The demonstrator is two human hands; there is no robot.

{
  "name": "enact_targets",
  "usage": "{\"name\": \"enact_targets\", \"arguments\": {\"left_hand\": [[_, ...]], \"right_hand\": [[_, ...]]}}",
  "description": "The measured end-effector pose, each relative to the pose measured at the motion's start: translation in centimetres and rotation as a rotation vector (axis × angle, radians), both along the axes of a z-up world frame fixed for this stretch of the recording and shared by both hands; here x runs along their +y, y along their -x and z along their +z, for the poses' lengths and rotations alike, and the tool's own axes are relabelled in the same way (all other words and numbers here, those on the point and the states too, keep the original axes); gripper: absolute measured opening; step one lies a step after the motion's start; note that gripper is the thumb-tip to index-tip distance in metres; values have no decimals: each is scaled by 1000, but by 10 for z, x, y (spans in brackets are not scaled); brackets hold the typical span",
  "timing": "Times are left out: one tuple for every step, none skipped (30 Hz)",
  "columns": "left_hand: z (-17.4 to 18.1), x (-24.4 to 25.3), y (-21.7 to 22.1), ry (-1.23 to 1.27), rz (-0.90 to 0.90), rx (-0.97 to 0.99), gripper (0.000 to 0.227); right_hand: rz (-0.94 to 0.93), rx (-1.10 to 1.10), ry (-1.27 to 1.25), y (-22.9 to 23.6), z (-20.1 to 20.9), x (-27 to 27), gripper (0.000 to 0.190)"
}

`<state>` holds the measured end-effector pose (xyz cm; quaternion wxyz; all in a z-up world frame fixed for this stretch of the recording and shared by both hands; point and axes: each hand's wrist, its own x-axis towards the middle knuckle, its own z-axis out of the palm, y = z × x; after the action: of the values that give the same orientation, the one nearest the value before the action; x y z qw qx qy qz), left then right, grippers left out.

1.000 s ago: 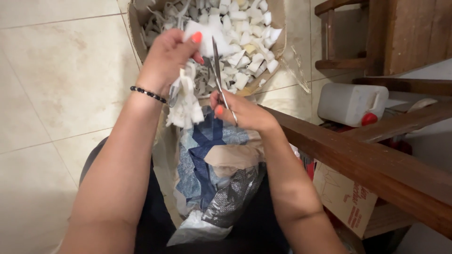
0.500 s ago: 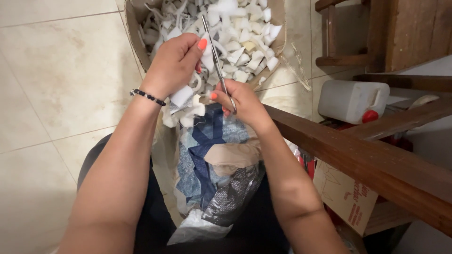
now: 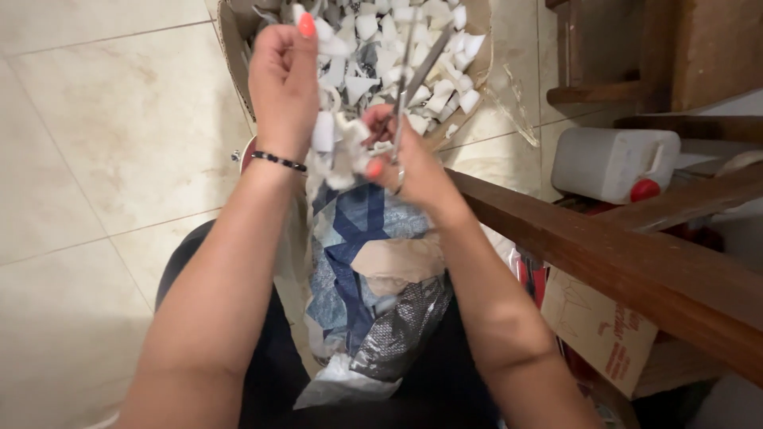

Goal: A person is stuffing a pillowcase with foam scraps and using scissors to cut larger pieces of foam.

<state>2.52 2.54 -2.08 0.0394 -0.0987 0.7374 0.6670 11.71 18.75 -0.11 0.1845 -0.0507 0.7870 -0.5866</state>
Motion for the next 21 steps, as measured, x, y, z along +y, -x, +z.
{"name": "enact_targets", "arguments": {"left_hand": [[-6, 4, -2, 3, -2, -2, 39], [-11, 9, -5, -13, 37, 39, 30], [-17, 13, -6, -30, 79, 83, 22], [-16, 16, -7, -28, 80, 83, 22], [-16, 21, -8, -121, 59, 10, 25], [-16, 25, -9, -214, 39, -64, 28], [-13, 26, -10, -215, 37, -64, 28], [-11, 26, -11, -329, -4, -83, 28], [-8, 26, -11, -442, -46, -100, 27], [-11, 25, -8, -442, -48, -98, 27], [-14, 24, -7, -464, -44, -75, 26], [-17, 22, -5, -486, -40, -52, 25], [-13, 21, -5, -487, -42, -49, 25], [-9, 19, -5, -535, -5, -154, 26], [-5, 17, -4, -580, 35, -255, 28], [-5, 17, -3, -581, 36, -249, 28], [-5, 17, -4, -568, 27, -227, 25], [-6, 18, -4, -556, 18, -206, 23], [-8, 16, -5, -557, 13, -204, 23], [-11, 14, -6, -281, -37, -177, 13], [-14, 12, -6, -4, -83, -146, 21]], "right_hand": [[-2, -2, 3, -1, 11, -10, 87], [-130, -115, -19, -2, 22, -19, 75], [-257, -225, -43, -2, 34, -28, 74], [-256, -224, -41, 0, 28, -29, 74], [-365, -215, 30, 2, 23, -29, 57], [-473, -205, 101, 3, 18, -29, 42], [-475, -204, 100, 5, 19, -25, 42], [-514, -213, 123, 7, 21, -21, 36], [-552, -221, 149, 10, 22, -17, 30], [-553, -219, 149, 12, 20, -14, 30], [-646, -273, 261, 13, 19, -10, 39], [-739, -326, 374, 14, 17, -6, 47], [-739, -322, 374, 13, 9, -1, 47], [-718, -212, 500, 13, 1, 3, 46], [-688, -100, 625, 14, -6, 7, 45], [-684, -95, 626, 16, -8, 8, 45], [-709, -83, 636, 17, -10, 9, 50], [-734, -70, 646, 17, -12, 10, 56], [-737, -65, 646, 17, -13, 12, 56], [-756, -60, 601, 17, -14, 14, 51], [-772, -54, 558, 17, -15, 15, 46]]}}
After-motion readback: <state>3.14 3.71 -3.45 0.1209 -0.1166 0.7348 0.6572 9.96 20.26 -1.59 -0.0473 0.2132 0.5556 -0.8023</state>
